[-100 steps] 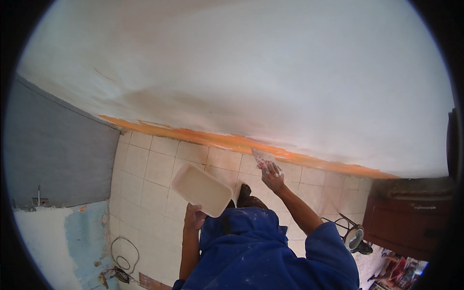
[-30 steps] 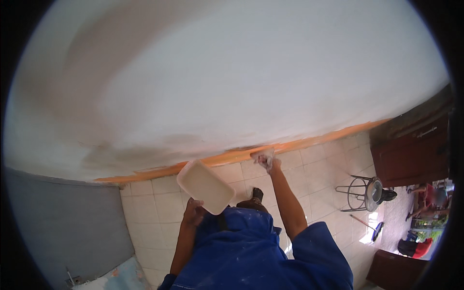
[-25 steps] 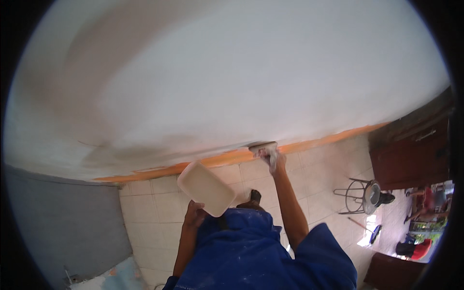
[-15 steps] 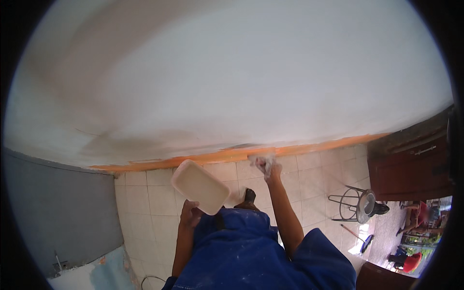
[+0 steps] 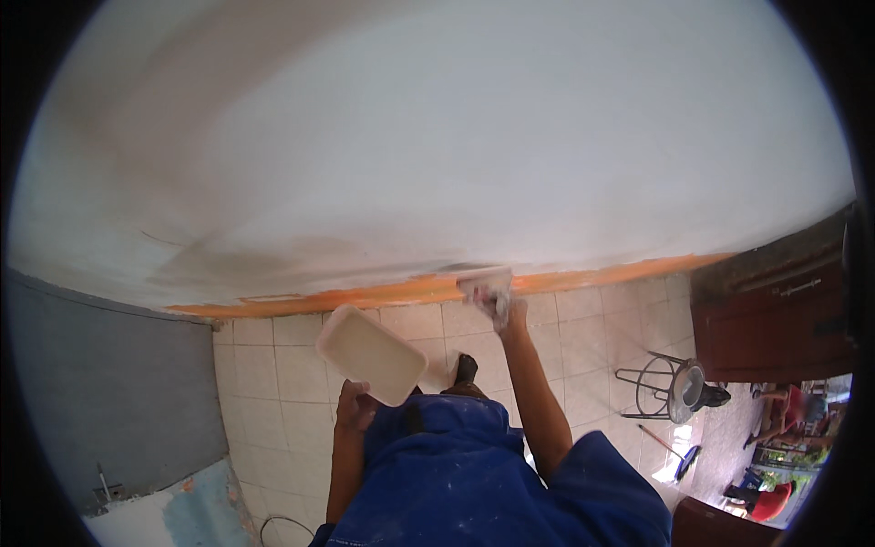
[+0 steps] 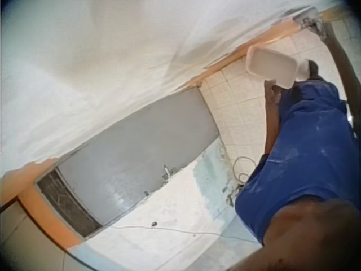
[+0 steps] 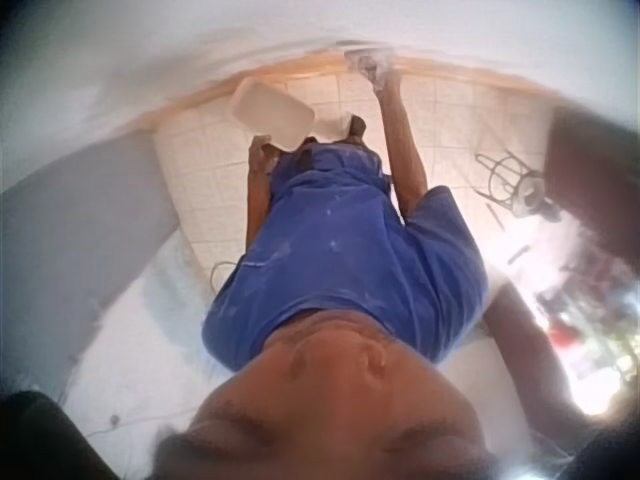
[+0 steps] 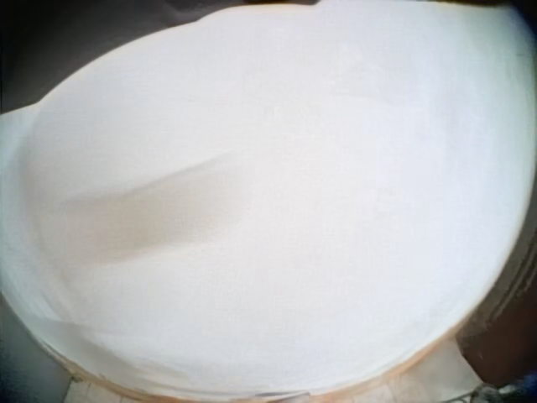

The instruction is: The person applies plaster to a wall using a putty knife and then scrapes the excess material to smooth the surface.

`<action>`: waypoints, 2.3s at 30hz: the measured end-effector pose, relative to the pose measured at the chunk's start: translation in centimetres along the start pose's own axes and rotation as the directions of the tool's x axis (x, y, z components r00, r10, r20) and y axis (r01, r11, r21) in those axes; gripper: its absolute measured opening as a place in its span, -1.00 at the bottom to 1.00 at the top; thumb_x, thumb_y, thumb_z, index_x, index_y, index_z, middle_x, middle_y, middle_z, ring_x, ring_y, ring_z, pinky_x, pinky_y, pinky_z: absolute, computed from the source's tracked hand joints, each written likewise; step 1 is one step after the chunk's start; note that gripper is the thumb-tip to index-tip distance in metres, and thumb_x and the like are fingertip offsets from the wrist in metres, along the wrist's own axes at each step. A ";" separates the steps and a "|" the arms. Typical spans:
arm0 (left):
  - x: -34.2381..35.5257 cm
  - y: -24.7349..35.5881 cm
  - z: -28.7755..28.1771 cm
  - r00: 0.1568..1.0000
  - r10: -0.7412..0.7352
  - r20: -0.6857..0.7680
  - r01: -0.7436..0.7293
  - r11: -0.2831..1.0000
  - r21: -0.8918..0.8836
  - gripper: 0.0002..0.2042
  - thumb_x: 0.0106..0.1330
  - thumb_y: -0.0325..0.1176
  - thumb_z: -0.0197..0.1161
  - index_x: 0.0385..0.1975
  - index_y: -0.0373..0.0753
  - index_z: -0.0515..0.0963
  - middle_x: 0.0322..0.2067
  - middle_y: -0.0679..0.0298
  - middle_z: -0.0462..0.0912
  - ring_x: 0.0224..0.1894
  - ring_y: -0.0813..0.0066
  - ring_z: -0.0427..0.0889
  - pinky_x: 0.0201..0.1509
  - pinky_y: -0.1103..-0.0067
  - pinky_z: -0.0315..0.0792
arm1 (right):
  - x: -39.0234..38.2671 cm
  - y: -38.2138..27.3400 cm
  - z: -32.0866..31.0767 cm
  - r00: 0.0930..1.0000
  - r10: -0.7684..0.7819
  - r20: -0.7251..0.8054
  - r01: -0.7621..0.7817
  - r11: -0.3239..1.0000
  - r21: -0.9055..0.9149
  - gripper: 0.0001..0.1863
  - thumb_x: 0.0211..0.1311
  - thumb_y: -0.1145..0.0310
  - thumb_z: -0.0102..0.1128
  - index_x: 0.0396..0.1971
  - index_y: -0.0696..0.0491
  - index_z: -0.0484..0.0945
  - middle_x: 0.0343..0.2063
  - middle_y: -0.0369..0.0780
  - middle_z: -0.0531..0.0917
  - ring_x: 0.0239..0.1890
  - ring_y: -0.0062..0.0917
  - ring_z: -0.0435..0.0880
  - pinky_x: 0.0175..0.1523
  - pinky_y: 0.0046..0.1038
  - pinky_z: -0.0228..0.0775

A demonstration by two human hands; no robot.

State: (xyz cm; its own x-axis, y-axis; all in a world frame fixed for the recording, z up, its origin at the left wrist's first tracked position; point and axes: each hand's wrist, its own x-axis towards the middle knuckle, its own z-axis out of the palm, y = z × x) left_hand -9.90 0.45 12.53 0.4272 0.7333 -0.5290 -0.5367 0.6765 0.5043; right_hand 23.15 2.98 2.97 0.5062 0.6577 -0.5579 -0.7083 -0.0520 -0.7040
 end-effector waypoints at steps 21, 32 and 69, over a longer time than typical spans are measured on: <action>0.2 0.1 -1.9 0.998 0.042 -0.037 -0.043 0.999 -0.008 -0.36 -0.10 -0.40 0.08 0.11 -0.36 0.14 -0.01 0.07 0.34 0.06 0.15 0.36 0.13 0.30 0.29 | -4.4 -7.6 4.7 0.980 -0.188 0.063 0.191 0.981 -0.037 -0.87 0.03 0.55 0.01 -0.48 0.35 0.39 -0.49 -0.05 0.55 -0.47 -0.40 0.60 -0.31 -0.38 0.58; 0.7 0.8 0.3 0.999 0.027 -0.047 -0.028 0.999 -0.024 -0.36 -0.10 -0.40 0.09 0.10 -0.36 0.14 -0.02 0.07 0.35 0.06 0.14 0.36 0.11 0.27 0.30 | 1.4 0.1 1.0 0.998 -0.023 -0.052 0.027 0.996 0.087 -0.76 0.15 0.44 -0.04 -0.50 0.37 0.39 -0.48 0.05 0.55 -0.44 -0.24 0.60 -0.29 -0.31 0.56; 1.3 -0.6 3.2 0.986 0.064 0.157 -0.132 0.870 0.474 -0.22 -0.20 -0.40 0.25 0.16 -0.28 0.09 -0.01 0.16 0.33 0.03 0.33 0.36 0.09 0.43 0.28 | -18.1 -9.1 9.8 0.756 -0.079 0.650 0.647 -0.059 -0.760 -0.61 -0.01 0.41 0.10 -0.11 0.15 0.38 -0.53 -0.02 0.59 -0.49 -0.18 0.60 -0.41 -0.22 0.42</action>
State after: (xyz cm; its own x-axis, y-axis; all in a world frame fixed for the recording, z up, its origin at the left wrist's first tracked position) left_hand -6.70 1.22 13.72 0.5003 0.7770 -0.3820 -0.1785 0.5242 0.8327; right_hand 15.64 -1.07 23.75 0.1188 0.9896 -0.0807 0.7435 -0.1425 -0.6534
